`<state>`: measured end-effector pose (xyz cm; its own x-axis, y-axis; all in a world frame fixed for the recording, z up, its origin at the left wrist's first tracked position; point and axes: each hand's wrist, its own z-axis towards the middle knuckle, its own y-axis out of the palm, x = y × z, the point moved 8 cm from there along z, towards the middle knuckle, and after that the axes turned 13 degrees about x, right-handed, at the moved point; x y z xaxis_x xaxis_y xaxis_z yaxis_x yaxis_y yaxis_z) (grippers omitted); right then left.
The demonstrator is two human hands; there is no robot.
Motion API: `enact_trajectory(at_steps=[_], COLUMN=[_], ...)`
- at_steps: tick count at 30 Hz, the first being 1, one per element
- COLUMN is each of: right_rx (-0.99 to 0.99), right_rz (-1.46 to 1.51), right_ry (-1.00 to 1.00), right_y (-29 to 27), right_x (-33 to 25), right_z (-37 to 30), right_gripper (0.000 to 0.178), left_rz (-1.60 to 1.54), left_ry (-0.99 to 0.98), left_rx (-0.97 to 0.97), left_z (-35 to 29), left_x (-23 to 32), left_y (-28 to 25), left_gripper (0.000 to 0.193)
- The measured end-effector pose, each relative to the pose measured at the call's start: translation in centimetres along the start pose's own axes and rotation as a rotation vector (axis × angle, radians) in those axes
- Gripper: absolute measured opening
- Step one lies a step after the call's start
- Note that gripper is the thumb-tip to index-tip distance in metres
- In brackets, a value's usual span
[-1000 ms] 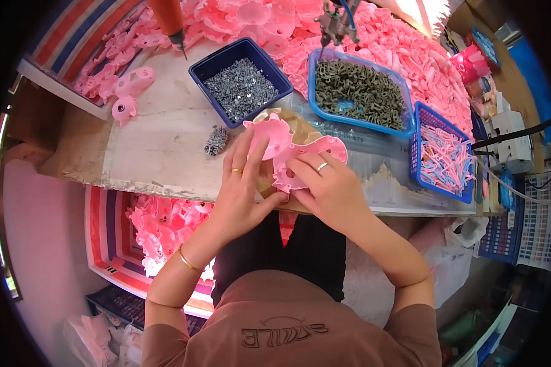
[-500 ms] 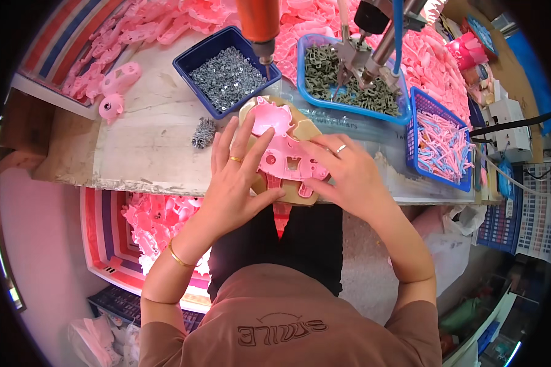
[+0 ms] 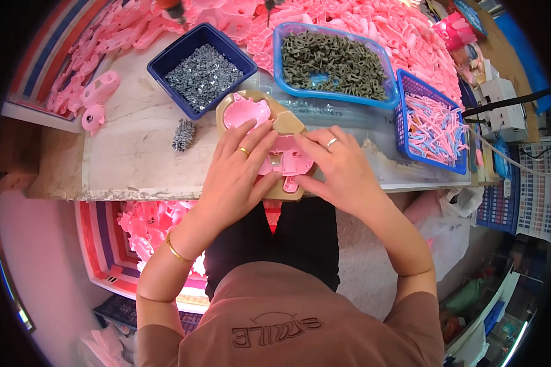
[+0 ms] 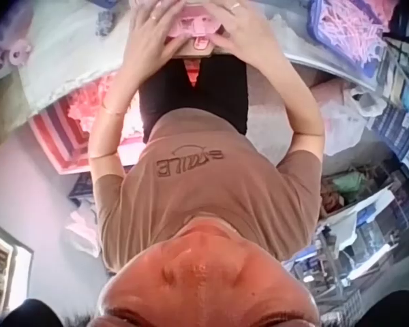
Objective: Assembling pink plastic pig toys by attaching components and using a pneumatic screwdriver.
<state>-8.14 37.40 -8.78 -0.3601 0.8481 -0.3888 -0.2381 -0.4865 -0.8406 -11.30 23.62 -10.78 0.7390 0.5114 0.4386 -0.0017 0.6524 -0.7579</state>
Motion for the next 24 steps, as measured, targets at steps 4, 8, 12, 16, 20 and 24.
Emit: enact_trajectory(at_steps=[4, 8, 12, 16, 20, 24], right_rx=[0.006, 0.140, 0.289, 0.037, -0.085, -0.070], right_rz=[0.171, 0.215, -0.139, 0.107, -0.134, 0.015], right_ry=[0.013, 0.220, 0.216, 0.222, 0.227, 0.315], right_y=[-0.5, -1.9, -2.7, 0.8, 2.8, 2.0], right_x=[1.0, 7.8, 14.1, 15.6, 16.3, 17.3], right_z=[0.5, 3.5, 7.4, 9.5, 10.3, 10.3], right_gripper=[0.048, 0.029, 0.020, 0.016, 0.022, 0.021], left_rz=[0.036, 0.048, 0.067, 0.075, 0.068, 0.086], left_ry=[-0.003, -0.005, -0.005, 0.003, -0.004, 0.001], left_rx=[-0.020, -0.019, -0.025, -0.023, -0.030, -0.035], left_z=[0.1, -0.1, 0.0, 0.0, 0.0, 0.1], left_x=[0.3, 0.1, 0.5, 0.5, 0.6, 0.6], left_y=[0.2, 0.0, 0.2, 0.4, 0.3, 0.3], left_gripper=[0.058, 0.058, 0.059, 0.059, 0.061, 0.063])
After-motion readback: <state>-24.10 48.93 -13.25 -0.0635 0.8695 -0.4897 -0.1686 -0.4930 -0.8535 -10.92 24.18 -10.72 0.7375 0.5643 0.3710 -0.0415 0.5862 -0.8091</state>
